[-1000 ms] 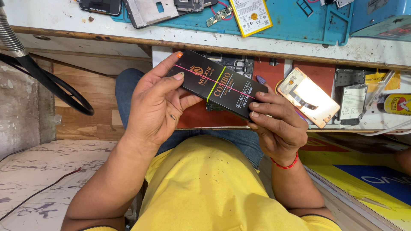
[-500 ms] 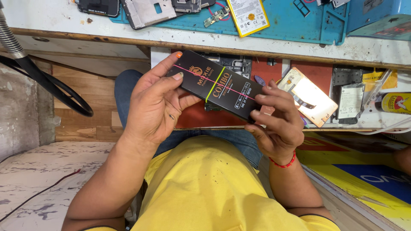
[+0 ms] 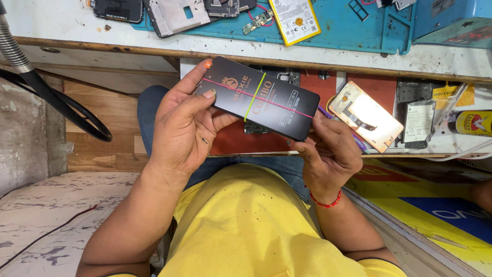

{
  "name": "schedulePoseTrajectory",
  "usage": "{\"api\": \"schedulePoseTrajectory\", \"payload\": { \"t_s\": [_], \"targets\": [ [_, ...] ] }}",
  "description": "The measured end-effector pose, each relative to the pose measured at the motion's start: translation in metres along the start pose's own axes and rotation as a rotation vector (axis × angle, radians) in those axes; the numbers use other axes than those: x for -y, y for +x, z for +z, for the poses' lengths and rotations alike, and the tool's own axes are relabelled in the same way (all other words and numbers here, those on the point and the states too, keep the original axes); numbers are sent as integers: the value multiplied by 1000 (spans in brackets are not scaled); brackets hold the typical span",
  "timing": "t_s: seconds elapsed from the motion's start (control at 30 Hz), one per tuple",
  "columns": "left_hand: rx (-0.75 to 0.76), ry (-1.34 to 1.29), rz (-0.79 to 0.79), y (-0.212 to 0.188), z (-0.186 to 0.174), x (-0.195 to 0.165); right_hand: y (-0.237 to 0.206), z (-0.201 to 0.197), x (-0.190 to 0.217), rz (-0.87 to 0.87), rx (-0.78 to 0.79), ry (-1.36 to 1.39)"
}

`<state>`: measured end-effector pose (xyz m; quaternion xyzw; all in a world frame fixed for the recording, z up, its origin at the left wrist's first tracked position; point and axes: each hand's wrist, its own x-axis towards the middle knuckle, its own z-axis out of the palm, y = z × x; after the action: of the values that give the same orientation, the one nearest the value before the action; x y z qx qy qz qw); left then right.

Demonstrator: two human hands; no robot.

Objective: The person handles a smartphone battery, peels off its protective film, and secures it with rubber bands. Then the person uses a small tool to scrape and clean a circuit board on the workbench.

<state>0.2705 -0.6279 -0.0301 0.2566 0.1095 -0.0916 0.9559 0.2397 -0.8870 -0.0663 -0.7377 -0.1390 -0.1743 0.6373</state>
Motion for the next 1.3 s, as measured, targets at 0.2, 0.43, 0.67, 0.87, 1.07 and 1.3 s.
{"api": "schedulePoseTrajectory", "payload": {
  "t_s": [0.2, 0.43, 0.67, 0.87, 1.07, 1.3],
  "targets": [
    [34, 17, 23, -1, 3, -2, 6, 5, 6, 144, 4, 233],
    [197, 147, 67, 1, 10, -6, 11, -2, 2, 616, 125, 697],
    [-36, 419, 173, 3, 16, 15, 0, 21, -4, 617, 56, 881],
    [33, 459, 243, -14, 19, 28, 0, 29, -11, 809, 141, 1020],
    [78, 603, 353, -21, 29, 22, 2, 35, -17, 837, 135, 1035],
    [16, 823, 509, -20, 30, 17, -6, 36, -22, 797, 178, 1026]
  ]
}}
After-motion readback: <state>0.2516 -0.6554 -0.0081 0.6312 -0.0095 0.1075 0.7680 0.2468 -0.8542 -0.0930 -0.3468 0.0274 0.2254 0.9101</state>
